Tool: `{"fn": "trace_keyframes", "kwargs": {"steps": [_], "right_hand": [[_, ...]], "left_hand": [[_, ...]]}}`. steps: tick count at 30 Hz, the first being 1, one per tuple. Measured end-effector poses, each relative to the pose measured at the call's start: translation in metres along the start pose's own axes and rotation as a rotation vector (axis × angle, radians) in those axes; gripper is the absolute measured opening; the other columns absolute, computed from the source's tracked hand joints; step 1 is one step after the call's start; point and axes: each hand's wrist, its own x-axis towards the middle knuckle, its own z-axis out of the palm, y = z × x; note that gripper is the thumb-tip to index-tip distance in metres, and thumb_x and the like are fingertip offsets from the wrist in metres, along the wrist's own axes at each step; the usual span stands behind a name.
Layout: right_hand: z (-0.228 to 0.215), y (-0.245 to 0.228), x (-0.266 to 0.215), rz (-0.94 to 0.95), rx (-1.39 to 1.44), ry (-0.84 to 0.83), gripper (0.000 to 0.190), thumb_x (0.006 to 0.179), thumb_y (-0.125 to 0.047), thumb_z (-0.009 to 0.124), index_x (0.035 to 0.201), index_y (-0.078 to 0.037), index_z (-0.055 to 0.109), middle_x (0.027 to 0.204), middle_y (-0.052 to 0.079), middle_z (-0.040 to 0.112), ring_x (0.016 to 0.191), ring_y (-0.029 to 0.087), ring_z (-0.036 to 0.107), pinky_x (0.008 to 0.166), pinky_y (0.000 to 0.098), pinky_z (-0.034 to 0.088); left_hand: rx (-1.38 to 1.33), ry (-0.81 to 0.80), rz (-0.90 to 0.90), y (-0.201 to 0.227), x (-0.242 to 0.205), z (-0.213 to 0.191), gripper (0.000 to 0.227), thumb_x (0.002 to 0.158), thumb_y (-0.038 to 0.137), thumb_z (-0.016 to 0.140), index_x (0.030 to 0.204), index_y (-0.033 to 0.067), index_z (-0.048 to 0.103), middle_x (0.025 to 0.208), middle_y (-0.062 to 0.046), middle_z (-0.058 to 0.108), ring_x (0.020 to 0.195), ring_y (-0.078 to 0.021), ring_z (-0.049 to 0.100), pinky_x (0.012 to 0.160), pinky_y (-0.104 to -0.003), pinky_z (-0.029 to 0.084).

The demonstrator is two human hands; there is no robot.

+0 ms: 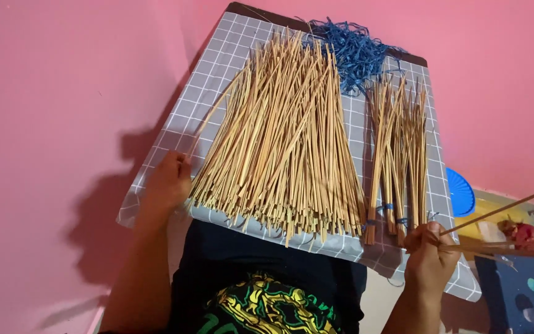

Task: Tying small bundles of thin wooden sticks together using blue plastic string.

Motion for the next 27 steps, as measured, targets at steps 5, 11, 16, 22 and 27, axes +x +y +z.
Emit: {"fn": "trace_keyframes", "kwargs": {"steps": [5,11,16,22,27], "right_hand": [[0.009,-0.011,-0.005,-0.02,0.079,-0.049,0.045,0.114,-0.025,0.042,0.071,-0.011,0.045,0.063,0.001,0.035,0.056,0.013,0.031,0.055,0.0306,0.024],[0.06,-0.046,-0.026,0.093,0.417,-0.21,0.026,0.106,-0.013,0.048,0.081,-0.019,0.047,0.063,-0.009,0.034,0.052,0.007,0.027,0.044,0.0243,0.022],[0.111,-0.032,-0.062,0.13,0.705,-0.724,0.053,0.095,-0.041,0.075,0.127,0.0,0.065,0.063,-0.006,0.05,0.052,0.011,0.044,0.048,0.0277,0.042],[0.094,-0.085,-0.025,0.132,0.426,-0.501,0.043,0.107,-0.05,0.042,0.084,-0.02,0.061,0.105,0.005,0.067,0.105,0.026,0.067,0.116,0.0552,0.041],[0.047,-0.066,0.034,-0.037,0.599,-0.246,0.023,0.108,-0.049,0.049,0.102,-0.028,0.056,0.067,-0.013,0.028,0.057,0.003,0.024,0.054,0.0209,0.024]], "left_hand": [[-0.077,0.145,-0.013,0.009,-0.033,-0.017,0.051,0.109,0.045,0.029,0.118,0.0092,0.064,0.102,-0.016,0.072,0.095,-0.037,0.066,0.078,-0.052,0.047],[-0.12,0.569,0.501,0.05,-0.074,0.003,0.045,0.113,0.039,0.032,0.107,0.0133,0.069,0.064,0.0,0.053,0.048,-0.011,0.044,0.045,-0.029,0.03],[-0.202,-0.189,0.912,0.105,-0.129,0.074,0.013,0.099,0.014,0.056,0.087,0.014,0.056,0.073,-0.006,0.063,0.052,-0.0188,0.051,0.045,-0.036,0.043],[-0.216,-0.343,0.549,0.104,-0.107,0.03,0.055,0.1,0.035,0.054,0.149,0.0088,0.048,0.118,-0.009,0.058,0.105,-0.0231,0.058,0.092,-0.043,0.053],[-0.147,0.257,0.489,0.044,-0.021,-0.007,0.02,0.101,0.024,0.055,0.106,0.0091,0.067,0.096,-0.008,0.066,0.089,-0.0262,0.066,0.08,-0.039,0.053]]}}
